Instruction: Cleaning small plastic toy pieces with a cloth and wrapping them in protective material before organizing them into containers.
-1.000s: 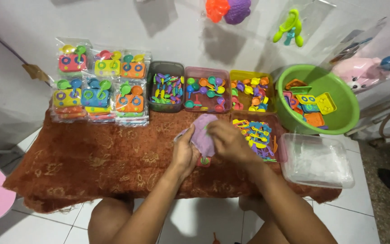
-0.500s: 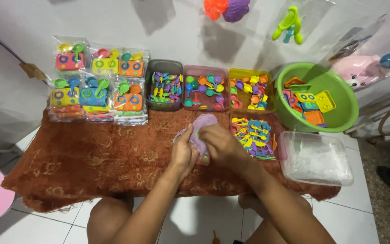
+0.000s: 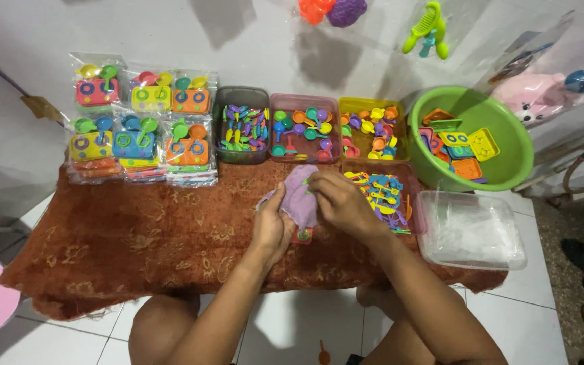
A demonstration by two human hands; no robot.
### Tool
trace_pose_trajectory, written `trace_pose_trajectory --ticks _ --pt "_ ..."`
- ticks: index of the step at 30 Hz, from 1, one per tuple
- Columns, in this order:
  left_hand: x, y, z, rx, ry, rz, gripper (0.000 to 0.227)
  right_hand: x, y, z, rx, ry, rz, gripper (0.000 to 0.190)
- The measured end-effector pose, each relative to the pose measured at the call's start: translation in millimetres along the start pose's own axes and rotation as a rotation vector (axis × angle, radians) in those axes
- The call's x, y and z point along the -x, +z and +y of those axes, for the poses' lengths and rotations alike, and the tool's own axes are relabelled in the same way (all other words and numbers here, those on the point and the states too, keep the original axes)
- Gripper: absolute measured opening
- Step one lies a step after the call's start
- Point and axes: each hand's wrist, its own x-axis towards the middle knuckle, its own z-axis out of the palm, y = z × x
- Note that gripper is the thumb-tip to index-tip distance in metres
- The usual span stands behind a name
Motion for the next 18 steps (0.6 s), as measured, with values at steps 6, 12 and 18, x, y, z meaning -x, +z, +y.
trace_pose_trajectory --ticks 6,12,18 --pt "-65 -93 -56 0.068 0.014 0.012 0.033 -1 5 -35 -0.054 -0.088 -0.060 0.016" --pt "-22 -28 -22 0.016 -0.014 -0.009 0.035 7 11 0 -0.020 -0.019 0.009 0.013" --pt "-67 -90 -57 0.012 -0.010 0.009 0.036 6 8 -13 -0.093 -0.028 -0.060 0.016"
